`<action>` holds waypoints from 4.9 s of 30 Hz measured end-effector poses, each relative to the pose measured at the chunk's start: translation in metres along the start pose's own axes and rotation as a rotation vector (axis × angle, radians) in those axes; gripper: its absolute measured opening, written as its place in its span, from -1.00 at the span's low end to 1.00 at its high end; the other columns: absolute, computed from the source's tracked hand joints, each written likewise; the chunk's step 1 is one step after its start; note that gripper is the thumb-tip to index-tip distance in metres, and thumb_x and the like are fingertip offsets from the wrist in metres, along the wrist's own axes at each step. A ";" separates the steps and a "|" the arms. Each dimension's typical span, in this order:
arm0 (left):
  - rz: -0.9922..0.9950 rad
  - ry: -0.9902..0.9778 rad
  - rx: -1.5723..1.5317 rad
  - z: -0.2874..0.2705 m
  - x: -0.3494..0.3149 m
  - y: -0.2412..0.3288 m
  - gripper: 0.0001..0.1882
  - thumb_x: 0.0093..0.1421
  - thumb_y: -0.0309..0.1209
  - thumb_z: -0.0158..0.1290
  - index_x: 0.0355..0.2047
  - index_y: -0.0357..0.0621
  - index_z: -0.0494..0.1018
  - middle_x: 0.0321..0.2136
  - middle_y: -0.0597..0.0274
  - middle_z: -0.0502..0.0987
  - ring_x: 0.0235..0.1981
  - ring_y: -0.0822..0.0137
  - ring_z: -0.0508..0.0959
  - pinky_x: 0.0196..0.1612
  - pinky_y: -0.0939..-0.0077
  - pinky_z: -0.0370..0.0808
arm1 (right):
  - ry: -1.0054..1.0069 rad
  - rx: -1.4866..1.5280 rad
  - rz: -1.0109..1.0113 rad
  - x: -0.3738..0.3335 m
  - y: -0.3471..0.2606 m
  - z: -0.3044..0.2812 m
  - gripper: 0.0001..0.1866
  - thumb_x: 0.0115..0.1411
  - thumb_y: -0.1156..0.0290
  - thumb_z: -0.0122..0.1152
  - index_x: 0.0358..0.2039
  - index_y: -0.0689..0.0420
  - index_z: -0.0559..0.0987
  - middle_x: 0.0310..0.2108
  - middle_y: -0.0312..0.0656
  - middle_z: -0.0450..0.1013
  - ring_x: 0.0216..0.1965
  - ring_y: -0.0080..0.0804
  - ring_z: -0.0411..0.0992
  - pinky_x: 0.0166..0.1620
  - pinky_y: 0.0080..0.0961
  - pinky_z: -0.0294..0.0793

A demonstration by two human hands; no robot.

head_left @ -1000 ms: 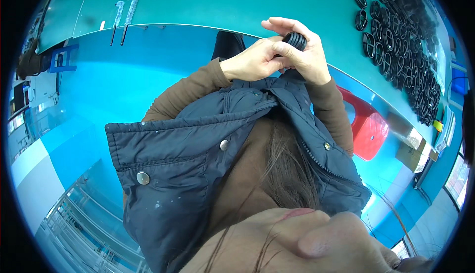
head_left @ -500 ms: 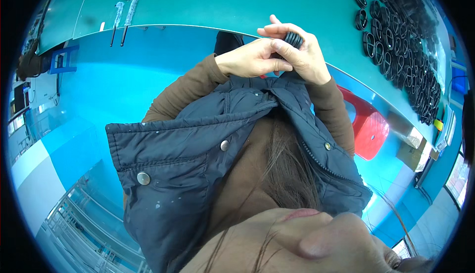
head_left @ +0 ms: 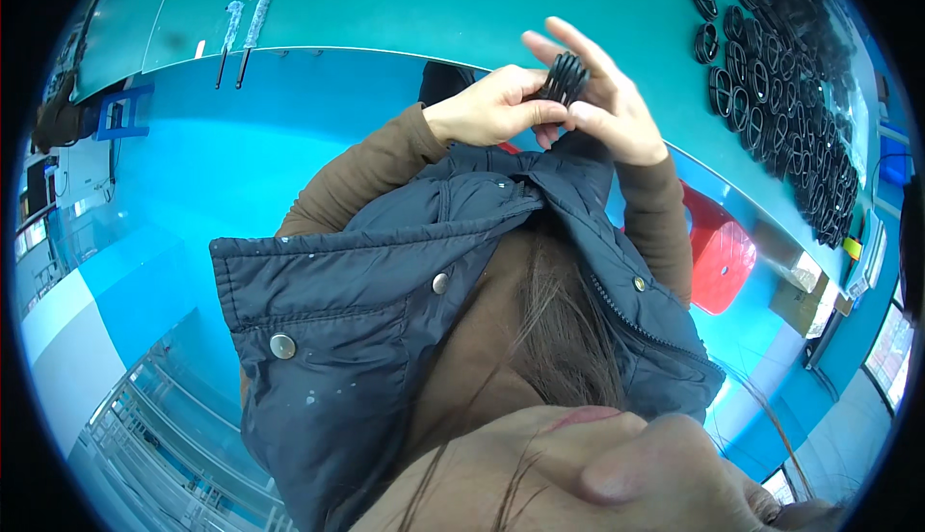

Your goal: The person coils individual cables by hand, secures each coiled cable with a rubber band, and places the bundled cables into a pile on the table.

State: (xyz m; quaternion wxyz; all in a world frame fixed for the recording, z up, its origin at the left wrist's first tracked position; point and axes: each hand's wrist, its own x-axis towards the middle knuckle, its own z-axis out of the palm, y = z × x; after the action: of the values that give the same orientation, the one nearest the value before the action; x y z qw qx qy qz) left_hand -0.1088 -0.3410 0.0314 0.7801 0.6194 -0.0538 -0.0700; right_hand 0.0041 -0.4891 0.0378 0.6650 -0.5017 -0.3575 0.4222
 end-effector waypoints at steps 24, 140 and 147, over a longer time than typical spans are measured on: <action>0.050 0.027 0.016 -0.011 0.009 -0.011 -0.83 0.30 -0.44 -0.05 -0.20 -0.30 0.45 -0.28 0.14 0.51 -0.28 0.39 0.52 -0.18 0.56 0.51 | 0.036 0.193 -0.076 0.006 0.010 -0.013 -0.38 -0.01 0.76 -0.05 0.12 0.10 0.45 -0.04 -0.12 0.51 -0.43 -0.44 0.53 -0.35 -0.59 0.55; 0.226 -0.022 0.565 -0.036 0.054 -0.015 -0.79 0.22 -0.39 0.02 -0.46 -0.29 0.50 -0.45 0.12 0.52 -0.49 0.36 0.52 -0.37 0.52 0.51 | -0.371 -1.138 0.154 0.054 -0.047 -0.060 -0.38 0.13 0.35 0.27 0.20 0.09 0.32 -0.30 -0.04 0.51 -0.34 -0.35 0.50 -0.32 -0.61 0.54; 0.162 0.038 -0.254 -0.040 0.042 0.010 -0.85 0.31 -0.47 -0.07 -0.24 -0.30 0.45 -0.43 0.13 0.50 -0.42 0.35 0.51 -0.30 0.52 0.53 | 0.057 0.210 0.210 0.011 -0.002 -0.093 -0.53 0.18 0.35 0.23 0.09 0.18 0.38 -0.20 -0.01 0.51 -0.29 -0.23 0.54 -0.29 -0.53 0.56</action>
State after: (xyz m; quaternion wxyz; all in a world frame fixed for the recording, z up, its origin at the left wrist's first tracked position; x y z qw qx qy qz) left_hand -0.0607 -0.3081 0.0318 0.8562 0.5104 -0.0796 -0.0014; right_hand 0.0924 -0.5130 0.0175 0.6760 -0.4758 -0.2379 0.5099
